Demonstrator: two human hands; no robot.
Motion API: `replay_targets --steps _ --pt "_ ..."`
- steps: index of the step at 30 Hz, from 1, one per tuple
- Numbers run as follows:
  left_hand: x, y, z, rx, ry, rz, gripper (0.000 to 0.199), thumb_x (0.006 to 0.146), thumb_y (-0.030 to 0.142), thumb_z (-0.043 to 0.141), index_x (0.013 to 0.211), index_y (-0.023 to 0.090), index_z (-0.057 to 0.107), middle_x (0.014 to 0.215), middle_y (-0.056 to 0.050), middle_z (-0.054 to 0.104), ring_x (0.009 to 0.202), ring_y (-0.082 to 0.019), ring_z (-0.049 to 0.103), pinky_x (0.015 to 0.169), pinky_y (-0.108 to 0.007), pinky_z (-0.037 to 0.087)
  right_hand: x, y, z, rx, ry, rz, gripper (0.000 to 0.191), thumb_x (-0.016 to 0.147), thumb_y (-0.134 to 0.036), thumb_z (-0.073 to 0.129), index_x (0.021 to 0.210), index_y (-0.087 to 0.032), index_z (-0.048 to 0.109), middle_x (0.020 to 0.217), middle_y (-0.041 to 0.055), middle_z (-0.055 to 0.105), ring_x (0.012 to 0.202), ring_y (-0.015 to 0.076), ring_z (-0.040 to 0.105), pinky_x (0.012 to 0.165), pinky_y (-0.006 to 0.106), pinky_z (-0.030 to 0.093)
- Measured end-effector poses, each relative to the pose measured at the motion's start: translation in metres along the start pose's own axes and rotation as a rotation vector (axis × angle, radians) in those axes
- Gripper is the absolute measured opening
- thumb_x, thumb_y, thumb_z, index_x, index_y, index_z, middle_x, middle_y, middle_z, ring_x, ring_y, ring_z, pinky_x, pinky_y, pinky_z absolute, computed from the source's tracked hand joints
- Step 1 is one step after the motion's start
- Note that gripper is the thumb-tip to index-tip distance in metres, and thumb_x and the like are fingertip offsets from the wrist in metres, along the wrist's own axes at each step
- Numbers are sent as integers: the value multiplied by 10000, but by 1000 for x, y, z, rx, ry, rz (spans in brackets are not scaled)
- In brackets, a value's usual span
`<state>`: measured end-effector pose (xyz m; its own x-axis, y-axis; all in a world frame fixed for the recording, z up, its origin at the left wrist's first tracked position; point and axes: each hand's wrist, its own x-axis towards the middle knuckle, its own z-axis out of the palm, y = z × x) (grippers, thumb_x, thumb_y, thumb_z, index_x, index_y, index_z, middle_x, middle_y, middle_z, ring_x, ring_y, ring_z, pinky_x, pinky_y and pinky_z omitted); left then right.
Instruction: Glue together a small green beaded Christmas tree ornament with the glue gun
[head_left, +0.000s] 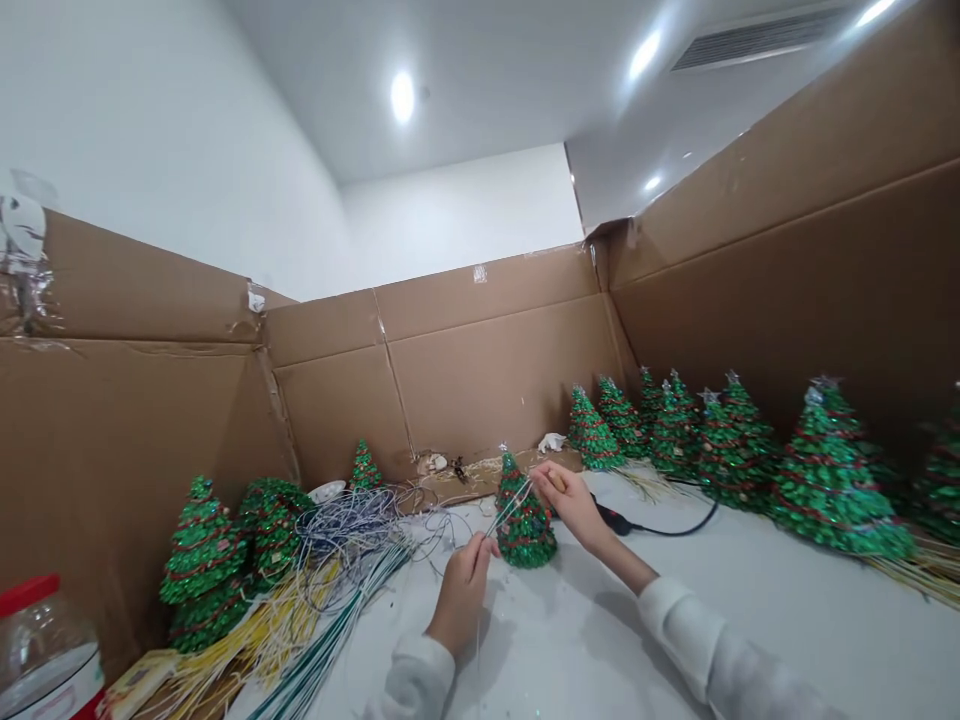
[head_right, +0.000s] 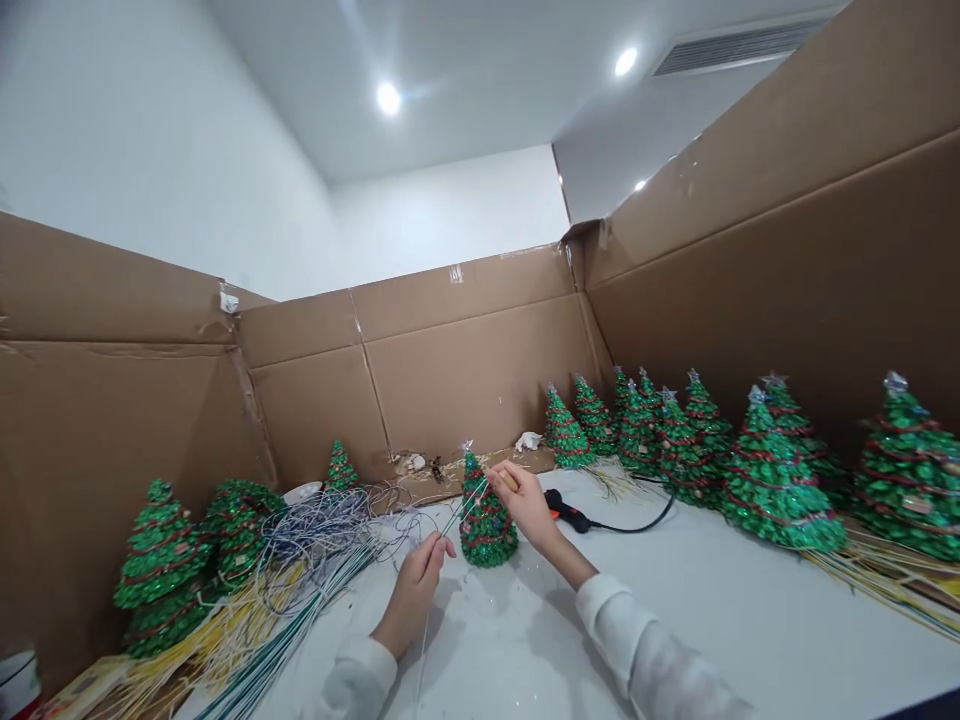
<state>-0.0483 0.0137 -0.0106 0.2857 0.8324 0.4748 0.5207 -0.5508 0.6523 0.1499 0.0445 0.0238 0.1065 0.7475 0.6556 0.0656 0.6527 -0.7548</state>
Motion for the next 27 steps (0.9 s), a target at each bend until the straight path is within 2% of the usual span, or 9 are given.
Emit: replay_targets --steps 6,11,17,19,21,23,25,27 --pt "-1 -2 -2 71 8 5 403 895 431 235 795 188 540 686 -8 558 651 -153 492 621 -253 329 7 2 -7 104 155 69 447 652 -615 586 604 -185 474 450 -66 371 438 81 321 432 221 262" --pt "-1 -7 -11 224 13 29 388 904 388 234 786 199 552 658 -4 569 637 -154 519 601 -252 319 12 5 -13 227 277 86 454 659 -630 572 625 -204 420 413 -81 352 408 73 291 416 221 228" --pt "1 -20 -29 463 -35 126 326 907 265 251 878 215 571 762 -11 626 688 -157 553 646 -266 351 19 5 -32 291 629 95 459 637 -613 602 610 -207 389 450 -83 353 421 61 275 400 215 198" --pt "3 -25 -33 550 -81 167 307 882 195 286 898 215 592 813 -27 634 757 -174 547 685 -287 364 20 5 -38 362 670 166 463 597 -613 630 621 -204 416 448 -87 345 406 54 244 381 215 160" --pt "5 -29 -35 631 -84 208 294 858 176 330 917 220 616 842 -42 627 826 -200 521 745 -330 370 20 5 -39 461 601 247 461 561 -595 668 642 -193 457 458 -89 350 395 42 209 371 212 124" --pt "6 -28 -34 649 -36 235 278 851 202 366 964 220 619 899 -56 610 889 -217 493 808 -380 364 18 2 -37 594 431 311 449 541 -555 706 662 -183 484 479 -89 364 394 30 185 369 202 114" --pt "4 -21 -30 585 12 248 285 859 227 368 1018 210 604 962 -70 588 936 -220 472 850 -411 357 15 -2 -32 720 235 362 425 543 -507 733 662 -180 489 497 -88 369 400 24 178 369 192 127" --pt "1 -8 -21 478 13 265 301 874 249 351 1055 209 587 982 -75 577 955 -216 462 875 -425 350 11 -6 -27 796 99 407 392 564 -466 744 673 -181 499 499 -89 358 405 24 181 370 186 141"
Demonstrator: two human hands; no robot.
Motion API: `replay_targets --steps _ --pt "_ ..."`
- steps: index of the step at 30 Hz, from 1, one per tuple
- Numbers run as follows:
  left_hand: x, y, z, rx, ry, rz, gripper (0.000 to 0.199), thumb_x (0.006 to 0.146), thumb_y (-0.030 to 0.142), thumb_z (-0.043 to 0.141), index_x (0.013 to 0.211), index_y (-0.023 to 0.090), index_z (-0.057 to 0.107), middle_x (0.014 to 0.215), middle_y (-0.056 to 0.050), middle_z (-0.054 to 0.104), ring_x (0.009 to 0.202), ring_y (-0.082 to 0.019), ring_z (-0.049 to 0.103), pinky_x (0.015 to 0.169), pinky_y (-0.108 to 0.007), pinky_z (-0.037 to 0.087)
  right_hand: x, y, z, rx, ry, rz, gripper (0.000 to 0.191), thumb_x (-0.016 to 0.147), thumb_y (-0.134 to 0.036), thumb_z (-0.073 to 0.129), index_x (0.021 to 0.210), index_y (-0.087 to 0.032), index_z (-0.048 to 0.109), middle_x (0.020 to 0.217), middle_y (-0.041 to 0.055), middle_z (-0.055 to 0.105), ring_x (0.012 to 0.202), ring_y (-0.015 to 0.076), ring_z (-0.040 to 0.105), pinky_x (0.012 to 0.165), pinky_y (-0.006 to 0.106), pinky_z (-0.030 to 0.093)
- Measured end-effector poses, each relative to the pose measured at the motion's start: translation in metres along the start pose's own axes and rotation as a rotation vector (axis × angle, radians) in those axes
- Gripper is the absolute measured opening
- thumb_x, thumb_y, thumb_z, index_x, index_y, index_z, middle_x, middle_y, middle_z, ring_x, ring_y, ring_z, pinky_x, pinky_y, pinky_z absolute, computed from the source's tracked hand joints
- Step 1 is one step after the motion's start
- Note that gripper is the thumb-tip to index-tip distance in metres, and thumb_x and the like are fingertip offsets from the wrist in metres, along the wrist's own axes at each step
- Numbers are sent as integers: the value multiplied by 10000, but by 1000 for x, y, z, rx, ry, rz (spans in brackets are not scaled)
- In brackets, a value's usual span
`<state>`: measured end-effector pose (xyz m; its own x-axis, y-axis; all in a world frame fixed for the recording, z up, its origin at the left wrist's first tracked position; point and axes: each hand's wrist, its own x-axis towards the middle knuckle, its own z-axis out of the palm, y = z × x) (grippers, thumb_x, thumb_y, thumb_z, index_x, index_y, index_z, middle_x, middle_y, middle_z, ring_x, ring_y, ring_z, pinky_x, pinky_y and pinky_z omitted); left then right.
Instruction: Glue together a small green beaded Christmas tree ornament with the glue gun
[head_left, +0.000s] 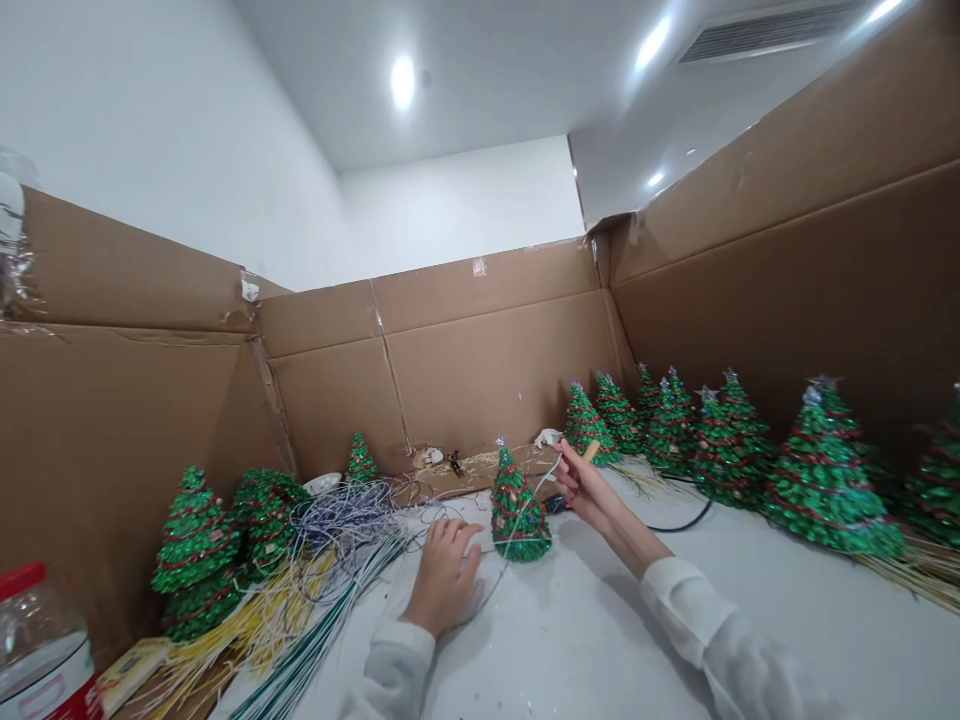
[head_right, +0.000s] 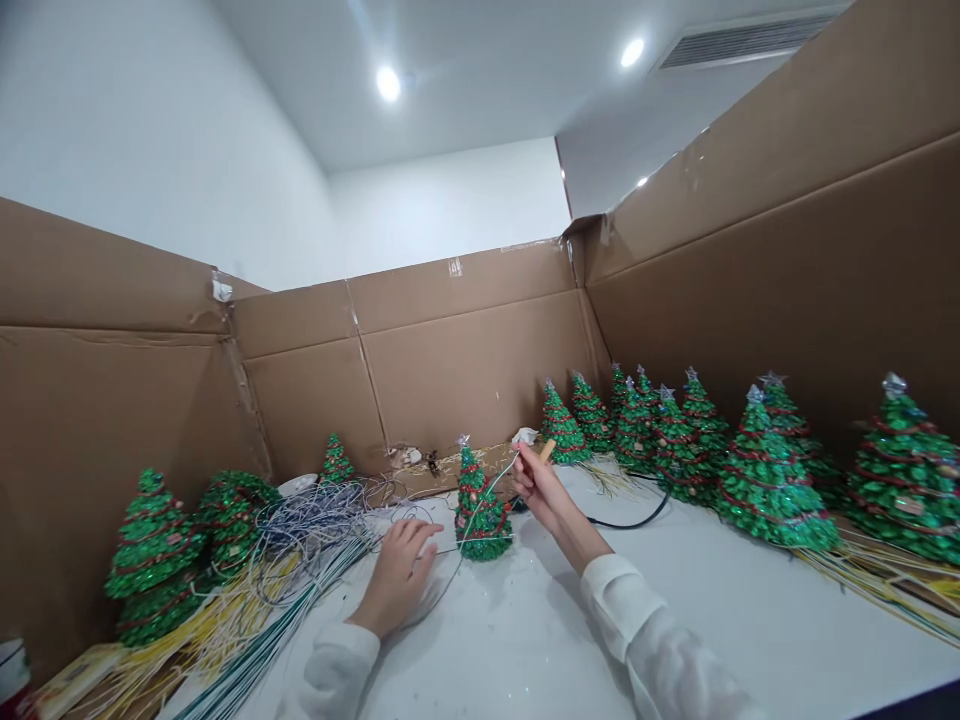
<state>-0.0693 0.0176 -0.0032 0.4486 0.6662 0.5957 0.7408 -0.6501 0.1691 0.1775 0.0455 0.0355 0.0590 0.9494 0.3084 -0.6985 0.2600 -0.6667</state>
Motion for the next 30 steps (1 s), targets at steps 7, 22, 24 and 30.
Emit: replay_targets --steps 7,22,24,30 --pt "0 71 33 -626 29 -116 421 879 439 330 1192 205 485 1066 -85 570 1038 -204 463 949 -390 322 -9 20 9 -92 -213 125 354 633 -449 714 796 -163 585 483 -84 342 421 33 203 384 182 146" --pt "19 76 62 -1644 -179 -533 510 593 663 590 699 191 431 302 138 222 239 -30 143 326 -169 116 -17 38 21 -334 -189 86 432 623 -567 644 737 -160 553 470 -81 368 413 36 151 408 201 72" --pt "17 76 62 -1638 -159 -577 509 595 654 592 717 181 451 324 131 255 260 -25 170 339 -169 131 -19 39 22 -343 -200 90 427 616 -557 653 732 -157 558 469 -81 363 414 37 157 410 204 70" --pt "17 73 52 -1548 3 -648 509 623 641 570 759 158 488 406 103 343 333 -30 268 382 -180 216 -18 46 21 -395 -243 88 442 628 -585 630 669 -154 541 429 -93 328 383 31 165 411 208 74"
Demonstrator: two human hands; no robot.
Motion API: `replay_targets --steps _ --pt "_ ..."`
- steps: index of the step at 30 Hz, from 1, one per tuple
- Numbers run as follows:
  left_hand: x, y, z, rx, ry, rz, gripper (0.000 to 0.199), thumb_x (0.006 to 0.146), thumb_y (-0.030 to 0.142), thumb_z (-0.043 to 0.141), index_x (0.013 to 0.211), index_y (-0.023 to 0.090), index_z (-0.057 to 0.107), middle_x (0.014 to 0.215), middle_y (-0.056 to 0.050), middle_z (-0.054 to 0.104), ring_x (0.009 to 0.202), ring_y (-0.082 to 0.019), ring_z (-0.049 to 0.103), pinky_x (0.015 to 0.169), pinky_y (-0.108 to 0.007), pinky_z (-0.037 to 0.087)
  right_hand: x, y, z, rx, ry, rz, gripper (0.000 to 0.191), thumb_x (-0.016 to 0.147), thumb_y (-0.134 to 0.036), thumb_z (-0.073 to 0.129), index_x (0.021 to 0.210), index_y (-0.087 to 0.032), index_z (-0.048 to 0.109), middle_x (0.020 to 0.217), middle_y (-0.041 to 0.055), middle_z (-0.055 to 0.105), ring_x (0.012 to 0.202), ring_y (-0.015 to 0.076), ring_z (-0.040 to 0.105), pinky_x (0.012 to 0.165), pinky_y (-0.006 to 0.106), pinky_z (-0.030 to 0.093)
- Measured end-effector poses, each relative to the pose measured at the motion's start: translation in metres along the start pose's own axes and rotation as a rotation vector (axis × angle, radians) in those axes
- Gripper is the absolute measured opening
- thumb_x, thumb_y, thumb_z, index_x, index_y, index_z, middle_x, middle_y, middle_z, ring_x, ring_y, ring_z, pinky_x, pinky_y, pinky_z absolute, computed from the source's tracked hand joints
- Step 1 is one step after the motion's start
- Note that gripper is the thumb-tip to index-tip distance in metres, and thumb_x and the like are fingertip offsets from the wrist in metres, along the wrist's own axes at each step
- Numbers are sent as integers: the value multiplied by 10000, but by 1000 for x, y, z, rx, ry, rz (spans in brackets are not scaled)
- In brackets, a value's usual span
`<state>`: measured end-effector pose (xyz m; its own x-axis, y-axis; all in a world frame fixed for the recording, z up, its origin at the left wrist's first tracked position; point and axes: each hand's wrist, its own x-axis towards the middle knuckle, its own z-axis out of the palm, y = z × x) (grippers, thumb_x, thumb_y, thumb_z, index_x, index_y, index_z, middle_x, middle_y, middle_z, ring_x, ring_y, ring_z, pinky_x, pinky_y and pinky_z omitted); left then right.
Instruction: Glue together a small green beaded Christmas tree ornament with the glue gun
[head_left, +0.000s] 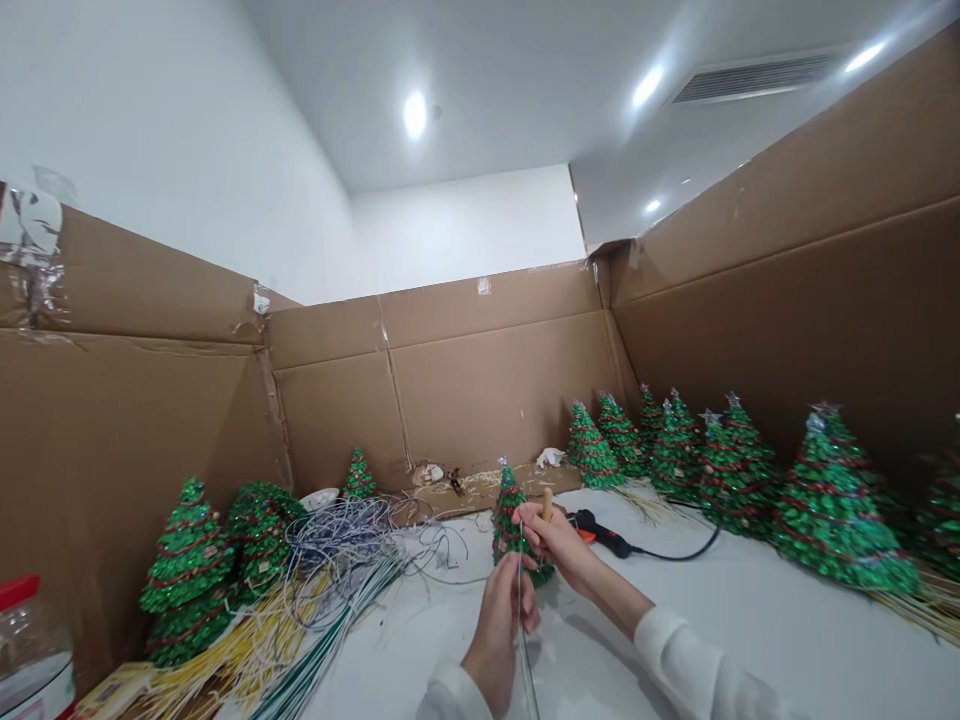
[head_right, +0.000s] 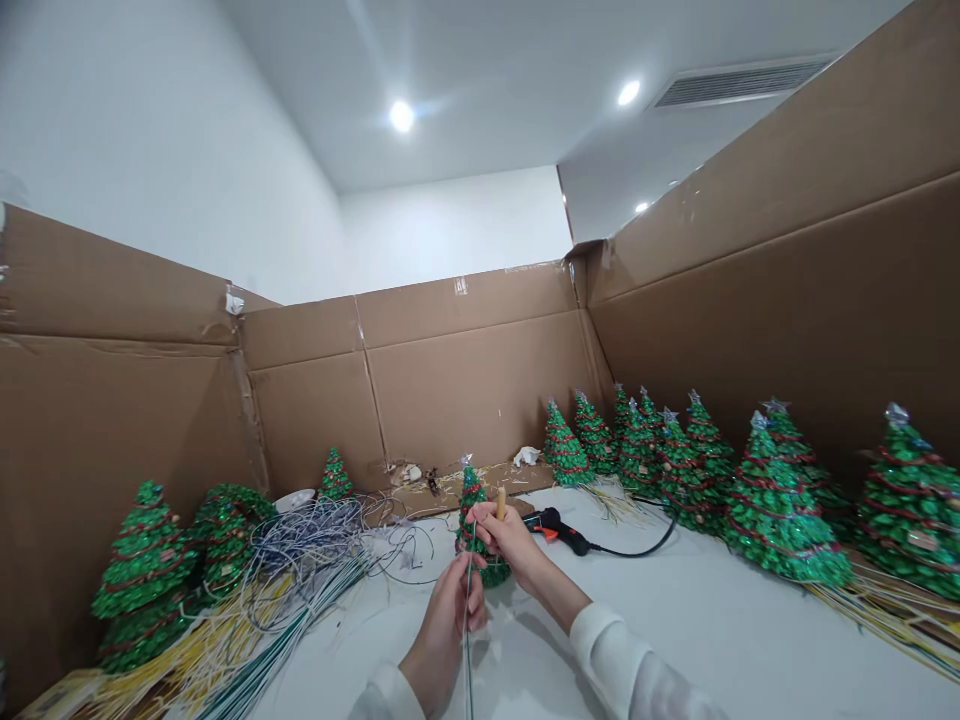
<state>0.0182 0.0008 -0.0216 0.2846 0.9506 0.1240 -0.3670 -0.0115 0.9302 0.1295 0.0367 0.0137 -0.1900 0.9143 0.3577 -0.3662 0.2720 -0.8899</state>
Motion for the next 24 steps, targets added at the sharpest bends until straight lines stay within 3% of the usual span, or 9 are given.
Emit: replay_targets --steps 7,12,16,20,24 --pt "3 2 -3 90 48 85 515 575 630 629 743 171 468 444 81 410 390 -58 362 396 -183 304 1 9 5 -94 -91 9 489 602 -645 614 596 -167 513 369 -94 299 370 53 290 410 201 162" --pt "3 3 -2 93 86 131 515 569 640 628 684 170 453 432 74 398 392 -52 347 382 -172 284 -3 9 10 -51 -27 28 498 636 -652 578 682 -156 560 388 -89 321 368 52 286 392 196 123" --pt "2 5 -3 71 99 143 505 578 632 627 681 170 451 434 70 393 399 -52 343 384 -170 267 -8 2 12 4 -53 82 496 689 -628 539 799 -149 601 436 -69 375 387 51 280 396 195 99" --pt "2 6 -6 68 98 136 498 608 635 600 679 172 431 444 87 342 398 -41 296 400 -172 259 -10 1 12 -56 -98 99 424 648 -507 648 882 -155 625 482 -70 401 416 39 248 408 190 118" --pt "5 4 -10 101 129 115 522 587 650 599 697 178 404 478 112 251 390 -19 207 395 -163 171 -8 7 14 -138 -44 79 384 622 -482 669 839 -167 636 509 -55 425 449 55 302 413 186 158"
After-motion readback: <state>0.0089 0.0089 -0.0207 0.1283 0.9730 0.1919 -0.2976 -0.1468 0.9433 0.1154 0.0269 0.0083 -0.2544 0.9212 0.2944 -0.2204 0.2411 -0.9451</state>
